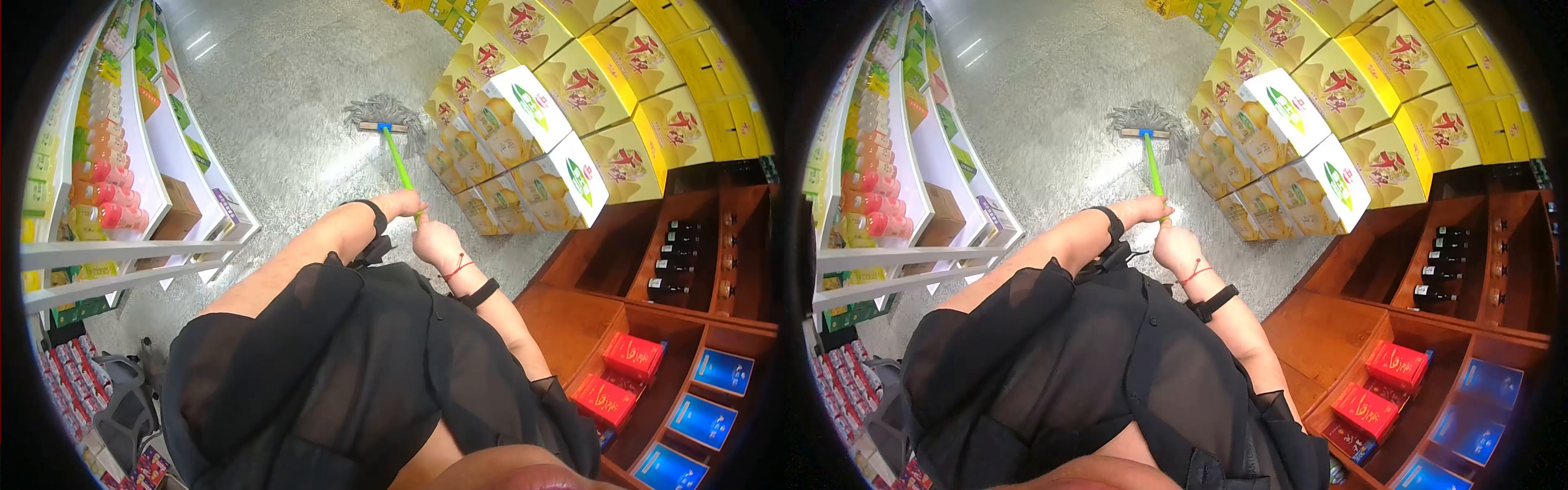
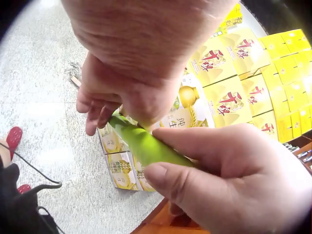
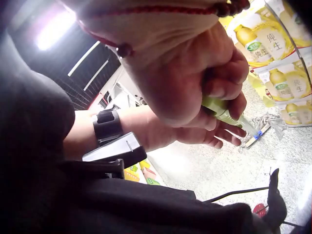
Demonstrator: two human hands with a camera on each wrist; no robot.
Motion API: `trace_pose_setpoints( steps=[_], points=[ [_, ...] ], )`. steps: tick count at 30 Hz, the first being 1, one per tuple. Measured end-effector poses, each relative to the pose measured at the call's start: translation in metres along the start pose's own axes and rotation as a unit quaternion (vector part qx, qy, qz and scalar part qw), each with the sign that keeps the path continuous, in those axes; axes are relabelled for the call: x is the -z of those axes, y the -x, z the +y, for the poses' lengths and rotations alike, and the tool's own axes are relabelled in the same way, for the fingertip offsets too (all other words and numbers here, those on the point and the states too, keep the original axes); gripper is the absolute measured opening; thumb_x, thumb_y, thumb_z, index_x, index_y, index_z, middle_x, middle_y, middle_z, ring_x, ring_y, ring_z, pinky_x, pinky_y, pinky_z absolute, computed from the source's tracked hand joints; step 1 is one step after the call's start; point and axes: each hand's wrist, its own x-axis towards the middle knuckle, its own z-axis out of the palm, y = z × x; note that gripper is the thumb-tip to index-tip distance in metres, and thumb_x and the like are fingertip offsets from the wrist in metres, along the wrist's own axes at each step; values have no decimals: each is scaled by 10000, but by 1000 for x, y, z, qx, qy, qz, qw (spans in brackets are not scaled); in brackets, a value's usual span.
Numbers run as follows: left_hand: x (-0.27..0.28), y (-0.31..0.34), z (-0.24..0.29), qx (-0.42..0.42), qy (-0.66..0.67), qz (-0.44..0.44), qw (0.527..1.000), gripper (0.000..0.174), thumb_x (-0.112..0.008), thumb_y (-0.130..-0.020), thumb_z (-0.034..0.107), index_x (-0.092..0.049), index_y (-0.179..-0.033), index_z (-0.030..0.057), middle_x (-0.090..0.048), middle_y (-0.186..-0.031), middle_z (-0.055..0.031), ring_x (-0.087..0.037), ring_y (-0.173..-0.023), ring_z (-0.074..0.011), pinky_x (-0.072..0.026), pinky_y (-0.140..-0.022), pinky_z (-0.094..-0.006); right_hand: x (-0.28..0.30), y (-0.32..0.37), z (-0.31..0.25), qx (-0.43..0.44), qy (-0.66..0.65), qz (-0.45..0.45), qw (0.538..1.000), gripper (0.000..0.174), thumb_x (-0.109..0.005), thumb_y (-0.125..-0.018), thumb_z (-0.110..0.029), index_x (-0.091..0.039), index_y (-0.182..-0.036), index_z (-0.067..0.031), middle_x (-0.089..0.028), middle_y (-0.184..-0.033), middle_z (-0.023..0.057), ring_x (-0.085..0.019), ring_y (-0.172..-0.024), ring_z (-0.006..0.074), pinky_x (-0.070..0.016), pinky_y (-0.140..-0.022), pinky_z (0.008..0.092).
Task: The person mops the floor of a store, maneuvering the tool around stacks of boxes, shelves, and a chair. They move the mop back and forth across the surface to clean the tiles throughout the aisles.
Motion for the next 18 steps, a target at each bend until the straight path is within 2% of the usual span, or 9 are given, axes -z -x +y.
trace_pose_setpoints(
  steps=[2,5,7,14,18],
  points=[
    [21,-18,-6,41,35,-35,998,600,-449,-819,442,-459,-1165,-49,-546,-1069,-241,-509,-1024,-360,-389,-890,-396,11,-25,2,-7,4,6,1000,391,-446,-810,-198,-449,-1095,69,-611,-835,202,-593,-792,346,-471,-705,427],
    [63,-42,-19,22,27,-51,998,582,-451,-813,457,-501,-1115,-38,-555,-1048,-238,-527,-991,-363,-402,-871,-401,30,-68,-1,-15,1,7,1000,370,-413,-813,-180,-455,-1081,72,-609,-830,208,-592,-785,353,-473,-696,430],
    [88,-64,-34,24,33,-41,998,579,-449,-811,466,-514,-1100,-31,-558,-1042,-237,-527,-991,-363,-403,-870,-402,55,-99,-9,-10,3,9,1000,344,-339,-806,-108,-468,-1044,105,-609,-841,229,-602,-791,349,-479,-689,425],
    [192,-129,-84,-3,17,-46,999,570,-434,-817,486,-534,-1070,-15,-564,-1028,-233,-528,-986,-365,-403,-854,-409,135,-206,-44,-6,20,-24,999,350,-375,-770,-92,-469,-1036,116,-608,-850,231,-605,-798,343,-482,-702,417],
    [229,-159,-102,-8,49,-33,998,561,-426,-826,476,-530,-1073,-17,-556,-1051,-232,-523,-995,-369,-397,-860,-414,162,-256,-48,-27,14,-17,999,349,-392,-765,-96,-470,-1031,117,-609,-850,229,-604,-809,340,-483,-707,412]
  ],
)
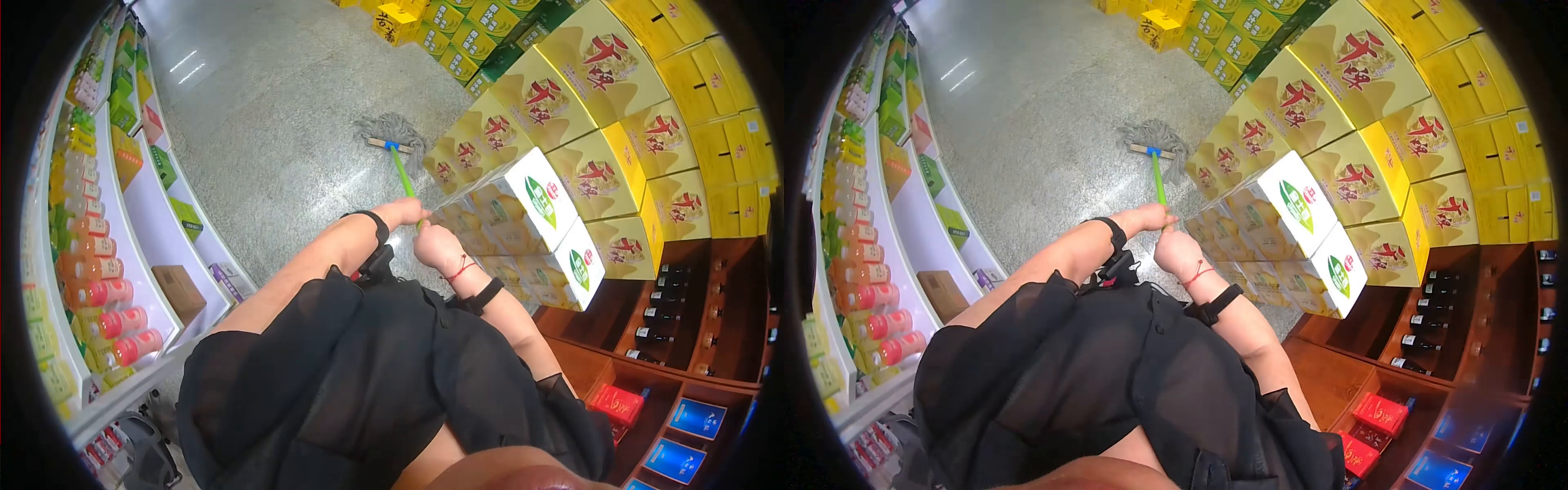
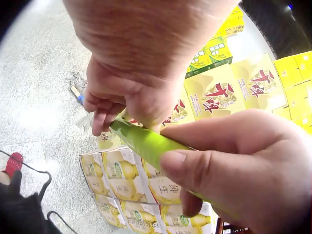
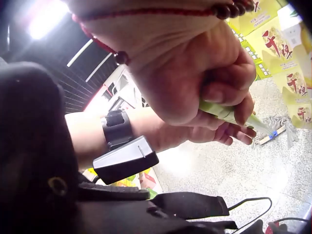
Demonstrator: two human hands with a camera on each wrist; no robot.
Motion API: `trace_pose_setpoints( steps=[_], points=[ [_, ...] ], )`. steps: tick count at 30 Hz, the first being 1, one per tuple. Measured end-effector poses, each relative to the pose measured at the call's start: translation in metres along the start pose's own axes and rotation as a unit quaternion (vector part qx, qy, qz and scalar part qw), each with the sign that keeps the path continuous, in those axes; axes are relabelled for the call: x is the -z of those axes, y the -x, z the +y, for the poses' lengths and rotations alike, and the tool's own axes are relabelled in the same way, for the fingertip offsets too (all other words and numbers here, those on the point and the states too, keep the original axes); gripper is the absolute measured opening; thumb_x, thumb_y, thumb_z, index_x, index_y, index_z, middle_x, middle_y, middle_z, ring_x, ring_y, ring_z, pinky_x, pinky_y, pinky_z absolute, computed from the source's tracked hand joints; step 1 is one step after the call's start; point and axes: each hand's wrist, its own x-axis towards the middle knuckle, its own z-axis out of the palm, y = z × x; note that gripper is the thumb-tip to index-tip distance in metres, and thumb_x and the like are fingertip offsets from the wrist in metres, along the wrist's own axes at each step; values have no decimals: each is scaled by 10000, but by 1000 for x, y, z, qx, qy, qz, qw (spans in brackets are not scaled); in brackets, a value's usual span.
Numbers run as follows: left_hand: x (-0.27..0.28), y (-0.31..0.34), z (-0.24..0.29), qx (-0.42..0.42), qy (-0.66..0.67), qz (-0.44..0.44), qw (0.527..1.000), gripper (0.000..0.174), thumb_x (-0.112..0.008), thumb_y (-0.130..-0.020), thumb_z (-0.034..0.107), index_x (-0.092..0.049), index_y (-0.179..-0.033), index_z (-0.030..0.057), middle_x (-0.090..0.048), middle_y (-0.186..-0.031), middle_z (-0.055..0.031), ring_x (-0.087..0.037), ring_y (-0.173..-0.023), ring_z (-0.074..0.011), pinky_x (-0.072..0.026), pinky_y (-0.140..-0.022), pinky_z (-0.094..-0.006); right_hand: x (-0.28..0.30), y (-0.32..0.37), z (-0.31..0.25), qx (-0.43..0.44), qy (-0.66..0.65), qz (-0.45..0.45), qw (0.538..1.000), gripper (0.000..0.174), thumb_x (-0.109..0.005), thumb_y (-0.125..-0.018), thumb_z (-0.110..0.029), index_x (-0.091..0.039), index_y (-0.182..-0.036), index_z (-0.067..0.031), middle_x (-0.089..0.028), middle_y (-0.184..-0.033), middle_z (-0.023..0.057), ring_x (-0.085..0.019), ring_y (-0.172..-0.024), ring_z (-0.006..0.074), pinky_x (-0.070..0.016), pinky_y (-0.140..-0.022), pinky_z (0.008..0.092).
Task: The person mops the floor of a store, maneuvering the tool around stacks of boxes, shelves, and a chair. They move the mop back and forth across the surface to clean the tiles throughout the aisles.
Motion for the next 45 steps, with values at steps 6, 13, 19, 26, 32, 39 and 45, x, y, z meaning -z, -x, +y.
trace_pose_setpoints(
  steps=[6,13,19,26,32,39,45],
  points=[
    [33,-35,-11,19,44,8,999,542,-407,-842,448,-514,-1094,-20,-545,-1066,-243,-518,-1002,-375,-391,-869,-415,27,-46,0,-15,-8,-8,1000,345,-411,-777,-136,-483,-1022,96,-610,-865,225,-601,-823,344,-482,-722,406],
    [80,-104,-20,5,34,27,999,508,-394,-847,413,-517,-1080,-22,-559,-1034,-247,-536,-977,-369,-404,-845,-418,75,-112,18,-23,-13,2,1000,311,-471,-761,-170,-551,-956,59,-606,-901,223,-598,-853,333,-480,-743,399],
    [139,-171,-9,56,150,-25,987,422,-417,-847,342,-529,-1048,-13,-598,-901,-213,-588,-820,-303,-463,-711,-374,135,-175,53,29,-15,-8,999,363,-398,-788,-155,-510,-1041,81,-596,-913,242,-585,-865,349,-463,-763,410],
    [204,-256,-15,46,163,32,985,280,-464,-841,257,-539,-928,2,-587,-719,-119,-579,-652,-215,-461,-594,-343,193,-265,92,42,-29,-24,998,343,-399,-753,-116,-528,-1010,72,-595,-912,247,-588,-866,355,-468,-757,417],
    [230,-313,-33,58,276,33,959,297,-448,-854,264,-518,-994,11,-580,-726,-115,-570,-633,-216,-456,-524,-327,223,-321,119,53,-65,15,996,326,-405,-751,-120,-542,-989,54,-595,-881,255,-584,-852,372,-466,-748,427],
    [262,-349,-12,64,323,105,938,300,-415,-867,259,-523,-962,-5,-579,-722,-107,-554,-567,-217,-429,-447,-314,226,-404,159,17,-128,57,990,353,-557,-713,-244,-583,-958,10,-595,-904,235,-579,-886,342,-462,-763,407],
    [303,-340,-42,117,488,38,864,301,-458,-857,238,-498,-1010,-18,-562,-753,-89,-562,-644,-201,-458,-515,-322,245,-430,143,14,-432,-115,894,467,-619,-722,-259,-518,-1116,-29,-628,-926,117,-612,-720,188,-486,-628,289]
  ],
)
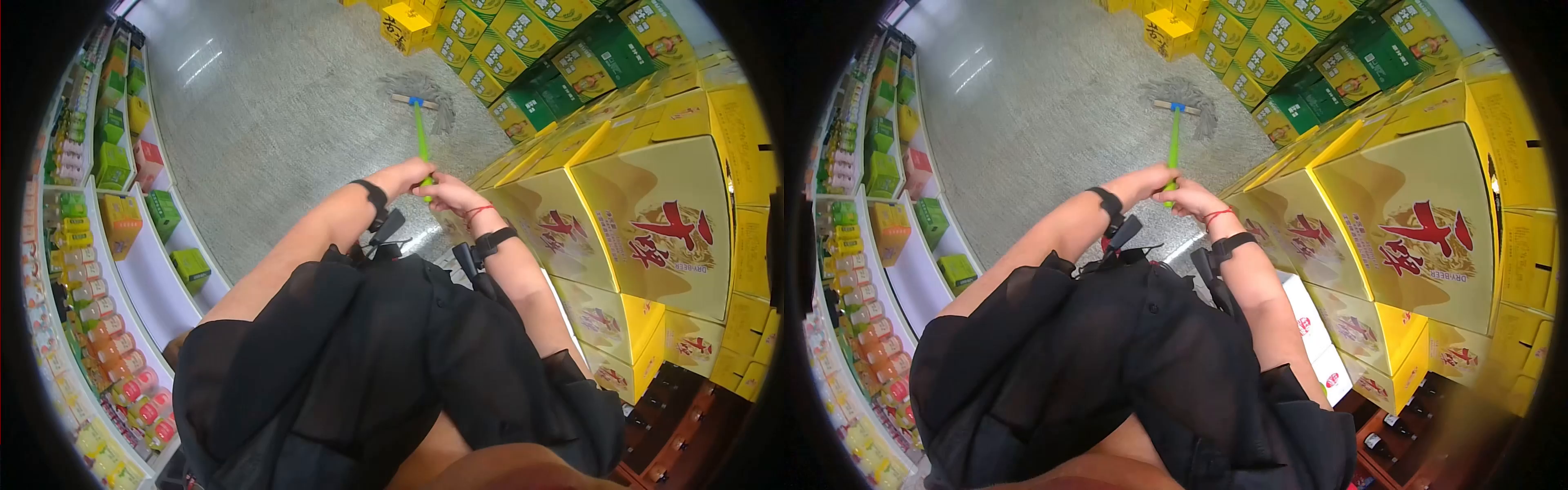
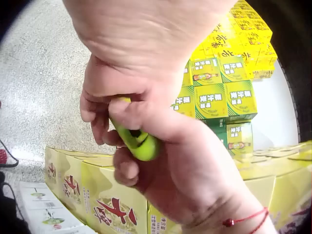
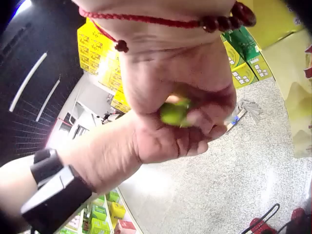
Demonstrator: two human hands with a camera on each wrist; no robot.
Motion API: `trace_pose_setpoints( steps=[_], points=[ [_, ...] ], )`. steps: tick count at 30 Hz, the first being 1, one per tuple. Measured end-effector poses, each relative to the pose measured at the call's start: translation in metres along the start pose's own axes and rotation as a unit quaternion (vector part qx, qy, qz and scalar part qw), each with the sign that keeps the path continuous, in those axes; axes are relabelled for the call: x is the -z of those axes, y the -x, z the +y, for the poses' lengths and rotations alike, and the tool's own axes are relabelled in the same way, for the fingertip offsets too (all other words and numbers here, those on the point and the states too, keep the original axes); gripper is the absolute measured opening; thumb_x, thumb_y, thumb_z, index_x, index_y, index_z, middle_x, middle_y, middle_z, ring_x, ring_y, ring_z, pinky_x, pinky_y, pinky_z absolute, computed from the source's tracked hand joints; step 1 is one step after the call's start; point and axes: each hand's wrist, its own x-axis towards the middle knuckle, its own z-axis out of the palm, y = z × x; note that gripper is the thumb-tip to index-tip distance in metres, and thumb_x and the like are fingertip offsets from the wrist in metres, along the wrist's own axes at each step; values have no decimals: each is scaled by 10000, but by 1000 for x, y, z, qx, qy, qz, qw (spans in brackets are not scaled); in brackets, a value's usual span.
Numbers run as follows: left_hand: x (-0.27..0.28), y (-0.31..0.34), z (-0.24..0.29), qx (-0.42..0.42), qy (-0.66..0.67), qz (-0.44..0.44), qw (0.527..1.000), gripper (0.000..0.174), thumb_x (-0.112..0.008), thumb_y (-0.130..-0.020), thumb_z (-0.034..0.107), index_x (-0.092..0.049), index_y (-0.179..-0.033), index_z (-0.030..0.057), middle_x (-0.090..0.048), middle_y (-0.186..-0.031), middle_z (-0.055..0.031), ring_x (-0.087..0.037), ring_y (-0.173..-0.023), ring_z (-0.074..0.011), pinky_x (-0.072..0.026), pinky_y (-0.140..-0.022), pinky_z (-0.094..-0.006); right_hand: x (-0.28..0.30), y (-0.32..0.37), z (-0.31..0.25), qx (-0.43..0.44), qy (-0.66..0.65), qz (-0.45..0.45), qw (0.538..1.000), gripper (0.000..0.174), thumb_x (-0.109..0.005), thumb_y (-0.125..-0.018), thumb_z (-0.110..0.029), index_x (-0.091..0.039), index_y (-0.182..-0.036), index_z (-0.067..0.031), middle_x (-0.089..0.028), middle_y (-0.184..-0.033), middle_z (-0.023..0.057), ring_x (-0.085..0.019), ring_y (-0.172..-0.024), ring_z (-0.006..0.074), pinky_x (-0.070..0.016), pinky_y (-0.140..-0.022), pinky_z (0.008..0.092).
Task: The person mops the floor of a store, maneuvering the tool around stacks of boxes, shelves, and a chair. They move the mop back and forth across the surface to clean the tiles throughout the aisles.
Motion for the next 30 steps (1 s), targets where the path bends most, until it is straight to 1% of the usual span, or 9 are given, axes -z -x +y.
trace_pose_setpoints(
  steps=[2,8,11,17,21,22,23,26,30],
  points=[
    [24,51,14,38,102,-17,994,288,-487,-842,192,-472,-1055,-2,-530,-773,-72,-541,-650,-181,-461,-516,-318,0,-14,-1,-35,-171,-152,973,431,-565,-783,-220,-476,-1156,-23,-611,-952,82,-585,-665,129,-479,-578,228],
    [138,117,-21,102,-51,66,991,346,-490,-834,151,-411,-1154,48,-494,-807,-63,-513,-610,-141,-449,-483,-277,-41,-86,-34,-68,-88,-121,986,386,-499,-834,-237,-478,-1127,14,-603,-950,133,-609,-648,178,-509,-552,276],
    [185,160,-17,152,-26,67,986,271,-487,-836,128,-444,-1087,35,-478,-790,-65,-487,-582,-142,-433,-445,-247,-66,-139,-46,-78,-83,-117,987,409,-485,-851,-262,-459,-1124,42,-591,-973,181,-631,-639,222,-519,-509,314],
    [207,213,6,159,-5,60,985,339,-493,-829,117,-418,-1148,30,-445,-762,-40,-456,-593,-108,-408,-428,-215,-118,-190,-91,-130,-71,-183,972,539,-443,-873,-336,-334,-1234,48,-513,-1074,269,-629,-771,292,-540,-603,363],
    [213,210,24,171,0,54,984,455,-499,-828,115,-359,-1256,49,-435,-747,-28,-433,-565,-98,-395,-427,-208,-145,-225,-97,-163,-79,-236,955,575,-417,-873,-388,-334,-1217,65,-488,-1090,292,-626,-777,315,-542,-614,385],
    [214,204,30,183,-17,50,982,462,-500,-827,115,-354,-1261,48,-434,-752,-26,-436,-584,-97,-396,-430,-211,-146,-229,-102,-139,-61,-216,965,534,-443,-865,-391,-444,-1096,90,-547,-975,262,-636,-722,293,-544,-561,363],
    [216,195,36,195,-32,46,979,470,-502,-827,115,-349,-1265,47,-434,-758,-24,-438,-602,-96,-396,-434,-213,-139,-237,-108,-137,-64,-217,964,534,-443,-865,-391,-444,-1096,90,-547,-975,262,-636,-722,293,-544,-561,363],
    [227,166,56,178,19,40,983,466,-505,-824,114,-357,-1260,47,-434,-764,-20,-443,-630,-96,-399,-438,-221,-116,-268,-115,-93,5,-211,973,441,-516,-842,-342,-552,-849,97,-584,-663,158,-628,-570,231,-519,-438,310],
    [225,96,98,168,-2,59,984,448,-505,-819,108,-378,-1242,39,-438,-759,-19,-447,-621,-103,-399,-439,-224,-54,-315,-121,-84,-4,-167,982,395,-547,-826,-320,-559,-842,75,-590,-669,152,-602,-532,206,-507,-439,292]
  ],
)
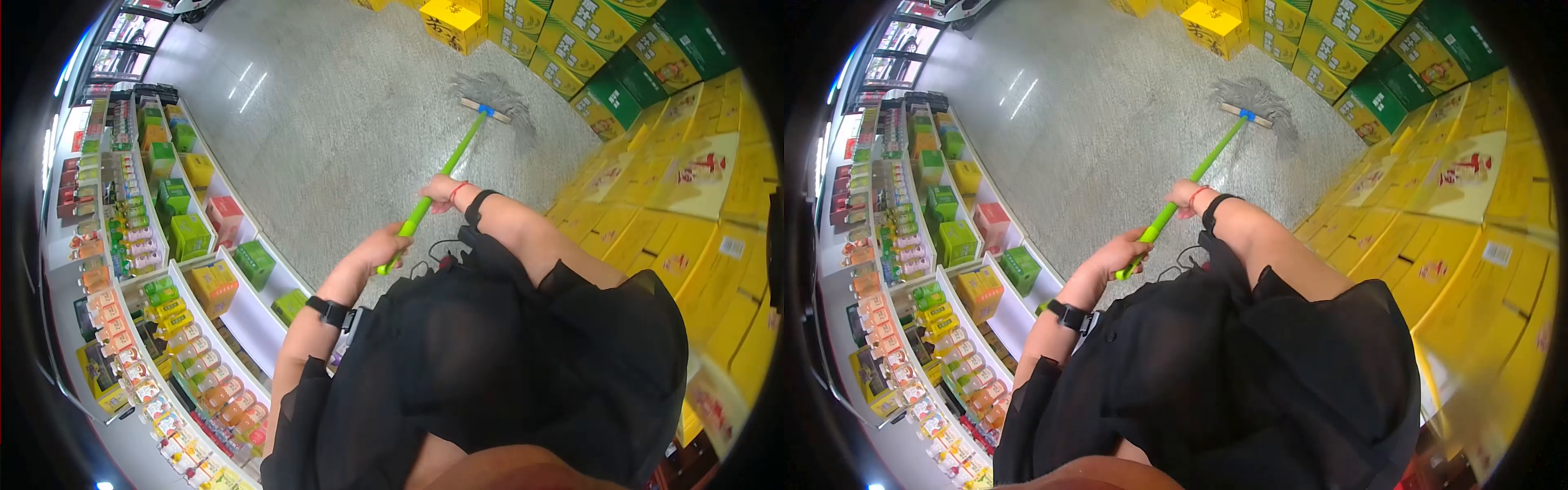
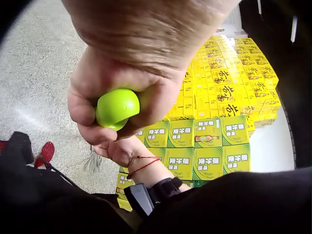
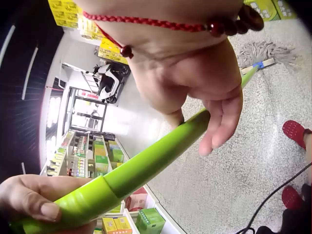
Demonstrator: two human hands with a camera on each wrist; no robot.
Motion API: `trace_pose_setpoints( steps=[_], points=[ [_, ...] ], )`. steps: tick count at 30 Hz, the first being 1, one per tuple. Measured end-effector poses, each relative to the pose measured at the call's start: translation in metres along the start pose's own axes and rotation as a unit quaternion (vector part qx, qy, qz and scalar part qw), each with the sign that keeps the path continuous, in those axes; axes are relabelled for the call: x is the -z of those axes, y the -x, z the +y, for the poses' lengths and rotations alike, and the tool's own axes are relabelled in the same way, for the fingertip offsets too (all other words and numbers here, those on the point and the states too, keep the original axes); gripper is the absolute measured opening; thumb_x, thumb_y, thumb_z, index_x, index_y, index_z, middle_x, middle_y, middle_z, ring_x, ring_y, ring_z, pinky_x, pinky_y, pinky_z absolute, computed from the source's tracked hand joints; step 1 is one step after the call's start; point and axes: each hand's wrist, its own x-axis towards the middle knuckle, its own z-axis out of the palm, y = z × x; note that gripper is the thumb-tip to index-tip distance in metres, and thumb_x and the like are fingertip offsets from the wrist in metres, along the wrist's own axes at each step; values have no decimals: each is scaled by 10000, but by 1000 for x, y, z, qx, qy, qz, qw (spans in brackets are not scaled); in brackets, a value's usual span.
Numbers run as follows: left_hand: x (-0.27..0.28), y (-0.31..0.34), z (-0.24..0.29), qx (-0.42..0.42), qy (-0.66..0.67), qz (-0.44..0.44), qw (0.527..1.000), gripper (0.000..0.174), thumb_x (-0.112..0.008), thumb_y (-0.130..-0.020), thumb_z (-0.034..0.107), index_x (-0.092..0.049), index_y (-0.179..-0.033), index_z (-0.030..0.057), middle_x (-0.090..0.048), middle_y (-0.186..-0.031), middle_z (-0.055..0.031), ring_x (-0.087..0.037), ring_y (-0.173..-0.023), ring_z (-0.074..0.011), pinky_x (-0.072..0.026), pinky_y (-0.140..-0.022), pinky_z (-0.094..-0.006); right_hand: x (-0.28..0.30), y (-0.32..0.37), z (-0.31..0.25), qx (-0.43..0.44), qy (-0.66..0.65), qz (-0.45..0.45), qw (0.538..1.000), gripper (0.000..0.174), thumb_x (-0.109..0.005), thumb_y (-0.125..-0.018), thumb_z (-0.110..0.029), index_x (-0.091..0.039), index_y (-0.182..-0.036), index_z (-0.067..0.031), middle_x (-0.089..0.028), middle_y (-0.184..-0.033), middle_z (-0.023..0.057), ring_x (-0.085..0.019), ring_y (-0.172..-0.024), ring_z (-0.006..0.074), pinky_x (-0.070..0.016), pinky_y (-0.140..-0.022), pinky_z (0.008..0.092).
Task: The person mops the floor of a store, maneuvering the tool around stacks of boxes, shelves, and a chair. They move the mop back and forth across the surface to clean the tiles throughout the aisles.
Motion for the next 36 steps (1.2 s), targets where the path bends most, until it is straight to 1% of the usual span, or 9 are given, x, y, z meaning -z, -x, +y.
trace_pose_setpoints(
  steps=[5,10,17,19,23,25,27,31,36],
  points=[
    [-9,-75,101,-18,-7,-7,1000,428,-514,-819,118,-398,-1220,26,-447,-729,-35,-448,-568,-107,-392,-422,-225,119,-29,-18,3,-38,54,998,335,-575,-810,-300,-570,-839,34,-593,-677,123,-589,-527,194,-492,-452,289],
    [-14,-122,154,-51,42,6,998,443,-544,-802,112,-413,-1213,14,-450,-702,-40,-437,-505,-107,-381,-408,-222,173,-49,-26,8,-175,141,974,280,-563,-812,-295,-575,-823,-16,-609,-723,96,-603,-599,184,-494,-508,304],
    [8,-83,83,-47,-1,10,999,502,-535,-804,99,-364,-1272,33,-441,-693,-26,-426,-493,-103,-381,-417,-219,106,-62,-13,-20,-163,73,984,245,-525,-835,-263,-571,-841,-23,-604,-709,96,-600,-576,188,-485,-478,315],
    [15,-52,48,-34,40,30,998,533,-531,-806,99,-334,-1298,44,-439,-694,-20,-417,-490,-97,-382,-424,-218,67,-58,-12,-42,-109,-13,993,279,-576,-821,-278,-550,-872,-5,-596,-741,106,-595,-606,180,-482,-514,287],
    [26,23,-26,-20,86,24,996,551,-523,-811,93,-308,-1317,51,-439,-699,-16,-428,-532,-94,-386,-436,-217,-16,-37,-11,-25,-15,-94,995,295,-532,-835,-279,-577,-902,5,-613,-734,119,-610,-591,188,-505,-497,288],
    [26,57,-64,-15,120,41,992,550,-513,-818,84,-297,-1323,56,-436,-707,-12,-432,-572,-91,-390,-446,-216,-53,-21,-11,-35,-3,-181,983,321,-536,-837,-283,-578,-918,25,-615,-743,132,-620,-617,201,-516,-519,288],
    [25,83,-90,-24,134,64,989,514,-509,-807,120,-352,-1293,64,-439,-683,-13,-426,-485,-95,-385,-445,-224,-88,-14,-7,-31,-10,-199,979,331,-534,-838,-285,-574,-924,32,-616,-750,139,-624,-632,207,-520,-529,293],
    [31,100,-108,0,109,84,991,519,-513,-804,132,-353,-1291,53,-459,-690,-22,-440,-489,-99,-379,-444,-228,-113,-18,-11,-36,1,-240,970,352,-531,-841,-287,-561,-959,43,-620,-778,157,-633,-669,219,-529,-552,305],
    [51,65,-67,-28,67,62,995,455,-495,-807,110,-388,-1241,27,-466,-636,-14,-453,-471,-103,-379,-435,-241,-68,-26,-42,-21,10,-209,978,349,-545,-832,-288,-562,-963,35,-623,-796,148,-630,-661,205,-529,-552,295]
  ],
)
